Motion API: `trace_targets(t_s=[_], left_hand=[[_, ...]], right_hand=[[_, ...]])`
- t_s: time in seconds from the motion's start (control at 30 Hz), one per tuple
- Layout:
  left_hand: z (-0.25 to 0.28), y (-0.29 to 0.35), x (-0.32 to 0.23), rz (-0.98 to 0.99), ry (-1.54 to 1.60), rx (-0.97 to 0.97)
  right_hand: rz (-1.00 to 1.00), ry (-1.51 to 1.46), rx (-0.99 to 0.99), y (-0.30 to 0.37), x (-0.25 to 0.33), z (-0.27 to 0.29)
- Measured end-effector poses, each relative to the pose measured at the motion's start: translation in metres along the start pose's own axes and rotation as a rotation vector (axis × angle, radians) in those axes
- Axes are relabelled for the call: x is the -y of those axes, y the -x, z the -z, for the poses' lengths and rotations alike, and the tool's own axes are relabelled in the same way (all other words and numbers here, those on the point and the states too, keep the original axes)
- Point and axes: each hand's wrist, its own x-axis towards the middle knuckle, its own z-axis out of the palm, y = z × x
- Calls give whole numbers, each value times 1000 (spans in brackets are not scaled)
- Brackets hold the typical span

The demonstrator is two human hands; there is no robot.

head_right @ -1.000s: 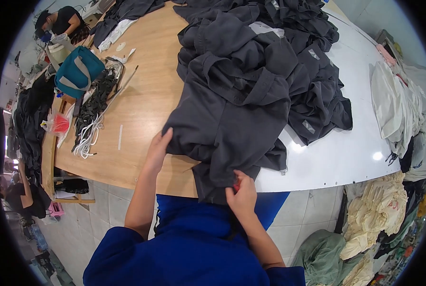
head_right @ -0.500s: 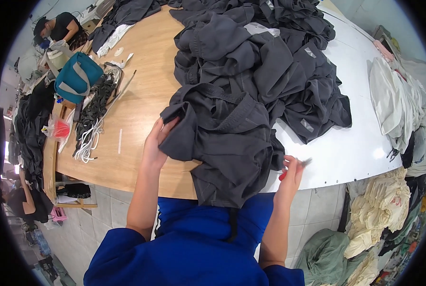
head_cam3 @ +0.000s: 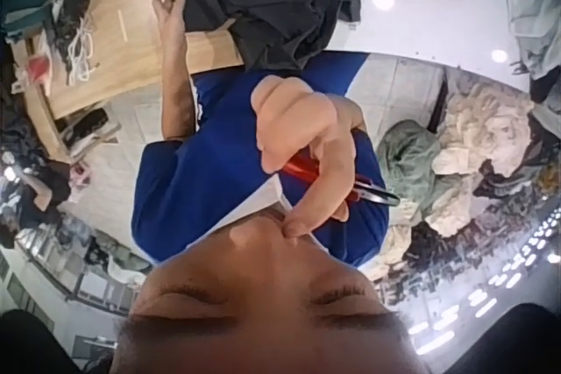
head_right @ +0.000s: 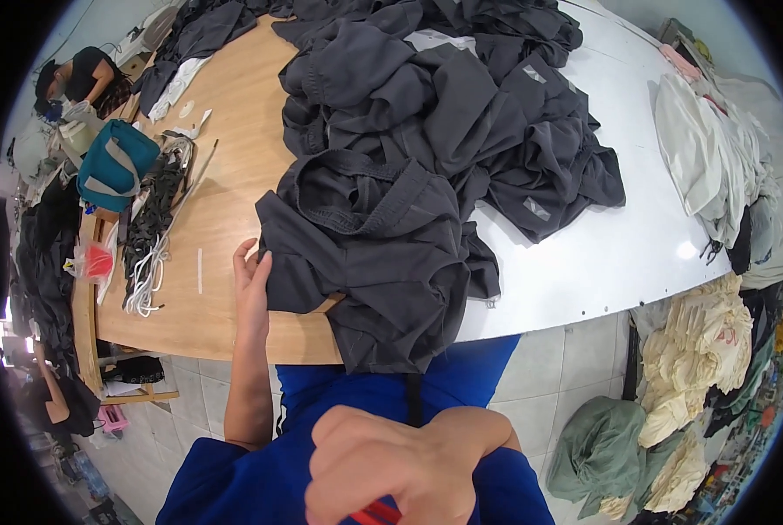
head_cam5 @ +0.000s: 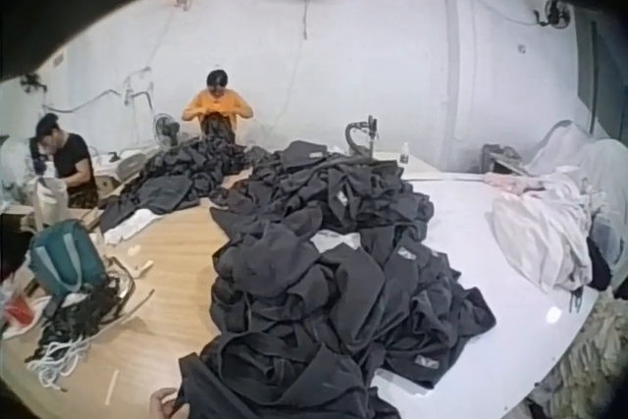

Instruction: Trimming loose threads from the waistband of gray garments using nippers.

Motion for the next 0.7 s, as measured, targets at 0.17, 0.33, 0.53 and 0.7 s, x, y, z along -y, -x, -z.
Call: trace_targets(t_s=[0.17,0.33,0.53,0.7], left_hand=[[13,-10,31,-189,-353,-18],[27,-13,45,27,-258,7],[18,0,32,-642,-1025,-133],[14,13,21,-21,-173,135]], right_hand=[[36,75,-100,-6,7,-10],[77,58,-100,-7,8,-5],[77,44,-68,-7,8,-6],[-292,-342,72,-9,-1,9]])
